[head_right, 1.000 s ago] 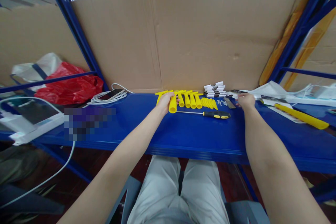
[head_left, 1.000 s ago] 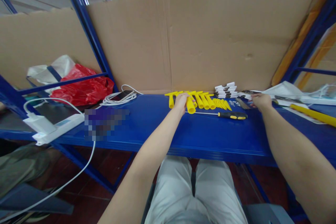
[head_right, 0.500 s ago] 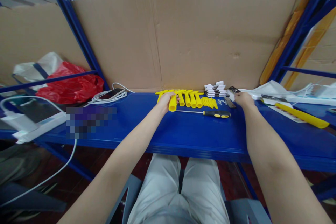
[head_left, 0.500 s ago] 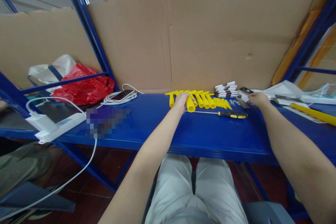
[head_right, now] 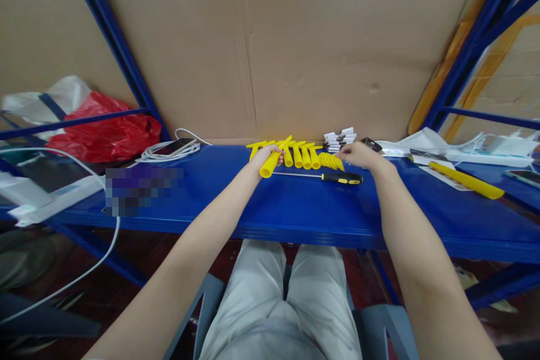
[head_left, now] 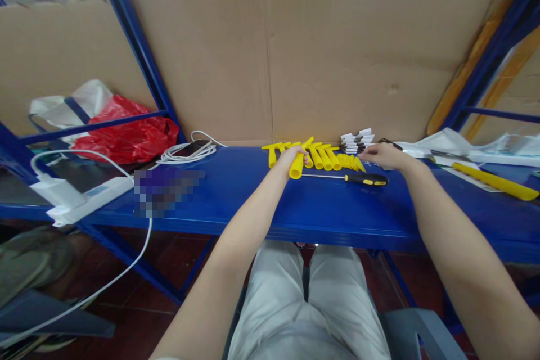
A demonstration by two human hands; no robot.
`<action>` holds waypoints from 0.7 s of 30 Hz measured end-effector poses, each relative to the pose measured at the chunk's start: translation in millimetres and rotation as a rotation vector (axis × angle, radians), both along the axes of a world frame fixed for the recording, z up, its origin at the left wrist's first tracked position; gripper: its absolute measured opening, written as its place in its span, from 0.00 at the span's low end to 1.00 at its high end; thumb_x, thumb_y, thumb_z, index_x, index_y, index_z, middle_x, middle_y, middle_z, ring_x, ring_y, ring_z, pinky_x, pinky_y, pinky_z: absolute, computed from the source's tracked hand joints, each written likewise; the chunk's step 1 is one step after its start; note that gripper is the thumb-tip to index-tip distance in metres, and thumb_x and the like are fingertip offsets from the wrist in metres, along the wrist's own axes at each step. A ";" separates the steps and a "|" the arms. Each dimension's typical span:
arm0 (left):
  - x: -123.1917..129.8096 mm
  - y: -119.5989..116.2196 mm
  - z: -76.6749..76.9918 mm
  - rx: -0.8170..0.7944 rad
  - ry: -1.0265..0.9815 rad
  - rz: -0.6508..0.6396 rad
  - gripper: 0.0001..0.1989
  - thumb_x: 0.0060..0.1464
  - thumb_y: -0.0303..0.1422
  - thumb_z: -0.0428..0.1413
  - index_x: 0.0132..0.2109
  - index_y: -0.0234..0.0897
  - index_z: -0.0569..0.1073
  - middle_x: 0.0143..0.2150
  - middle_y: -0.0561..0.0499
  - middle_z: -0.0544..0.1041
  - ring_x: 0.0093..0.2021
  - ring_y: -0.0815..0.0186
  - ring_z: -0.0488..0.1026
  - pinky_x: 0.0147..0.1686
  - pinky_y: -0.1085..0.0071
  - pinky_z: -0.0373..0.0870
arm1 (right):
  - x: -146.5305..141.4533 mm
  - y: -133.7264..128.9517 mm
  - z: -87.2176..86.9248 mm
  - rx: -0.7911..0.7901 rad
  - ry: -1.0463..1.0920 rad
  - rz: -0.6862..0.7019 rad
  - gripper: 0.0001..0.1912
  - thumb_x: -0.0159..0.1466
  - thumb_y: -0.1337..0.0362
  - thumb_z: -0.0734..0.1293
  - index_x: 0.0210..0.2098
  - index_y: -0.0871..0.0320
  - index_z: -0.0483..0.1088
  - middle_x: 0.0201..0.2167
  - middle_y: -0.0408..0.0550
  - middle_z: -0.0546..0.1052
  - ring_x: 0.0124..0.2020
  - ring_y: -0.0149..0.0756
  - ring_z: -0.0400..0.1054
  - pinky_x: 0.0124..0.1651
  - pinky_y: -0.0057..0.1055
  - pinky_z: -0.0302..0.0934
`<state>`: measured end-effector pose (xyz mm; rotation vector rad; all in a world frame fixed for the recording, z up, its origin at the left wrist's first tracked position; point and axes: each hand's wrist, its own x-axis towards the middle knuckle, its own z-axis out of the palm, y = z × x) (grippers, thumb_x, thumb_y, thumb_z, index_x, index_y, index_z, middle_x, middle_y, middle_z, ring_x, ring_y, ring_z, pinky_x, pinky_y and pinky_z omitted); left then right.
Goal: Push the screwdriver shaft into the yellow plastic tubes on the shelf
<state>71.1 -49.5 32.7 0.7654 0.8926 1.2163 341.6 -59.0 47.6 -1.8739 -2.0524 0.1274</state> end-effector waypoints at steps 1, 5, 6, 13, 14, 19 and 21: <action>-0.7 -0.9 0.7 0.002 0.008 0.003 0.08 0.53 0.18 0.51 0.38 0.31 0.71 0.19 0.53 0.69 0.15 0.74 0.63 0.16 0.80 0.62 | -1.9 -0.8 -1.4 -0.075 -0.014 0.057 0.14 0.62 0.54 0.67 0.32 0.57 0.78 0.34 0.50 0.81 0.40 0.44 0.74 0.44 0.33 0.65; -3.5 -1.5 3.0 -0.025 0.030 0.026 0.06 0.56 0.22 0.51 0.41 0.33 0.71 0.21 0.54 0.70 0.14 0.74 0.61 0.14 0.79 0.60 | -3.0 -4.1 -5.1 -0.296 -0.052 0.239 0.21 0.55 0.43 0.70 0.35 0.54 0.81 0.40 0.50 0.82 0.45 0.49 0.75 0.47 0.36 0.68; -3.9 -0.9 3.1 -0.031 0.038 0.033 0.06 0.57 0.23 0.52 0.41 0.34 0.70 0.21 0.54 0.70 0.14 0.74 0.60 0.14 0.79 0.59 | -2.7 -4.7 -5.8 -0.322 -0.062 0.270 0.23 0.54 0.42 0.71 0.36 0.54 0.81 0.42 0.50 0.82 0.47 0.49 0.75 0.48 0.37 0.68; -4.1 3.4 0.6 0.004 0.085 0.063 0.04 0.60 0.24 0.51 0.38 0.34 0.70 0.20 0.55 0.68 0.15 0.74 0.59 0.16 0.79 0.57 | -7.9 -0.2 -17.2 -0.249 -0.160 0.294 0.22 0.48 0.51 0.74 0.40 0.53 0.82 0.41 0.50 0.83 0.45 0.50 0.76 0.47 0.38 0.69; -4.2 3.8 0.4 0.001 0.093 0.064 0.04 0.60 0.24 0.51 0.38 0.34 0.71 0.20 0.56 0.68 0.15 0.74 0.59 0.16 0.79 0.57 | -9.6 0.3 -18.6 -0.228 -0.169 0.291 0.20 0.48 0.53 0.74 0.39 0.52 0.82 0.40 0.49 0.83 0.44 0.50 0.76 0.46 0.38 0.69; -6.3 3.7 0.9 -0.001 0.153 0.014 0.06 0.61 0.24 0.50 0.39 0.34 0.71 0.20 0.56 0.67 0.15 0.73 0.59 0.17 0.78 0.58 | -17.9 -4.8 -17.0 -0.217 -0.218 0.219 0.11 0.50 0.60 0.70 0.33 0.53 0.80 0.31 0.45 0.81 0.36 0.45 0.75 0.38 0.34 0.66; -7.5 3.2 1.0 0.008 0.162 -0.008 0.06 0.62 0.25 0.50 0.38 0.34 0.71 0.19 0.56 0.66 0.15 0.73 0.59 0.15 0.79 0.56 | -20.0 -7.3 -14.6 -0.190 -0.243 0.178 0.10 0.51 0.62 0.69 0.32 0.55 0.79 0.29 0.46 0.80 0.34 0.44 0.74 0.36 0.33 0.63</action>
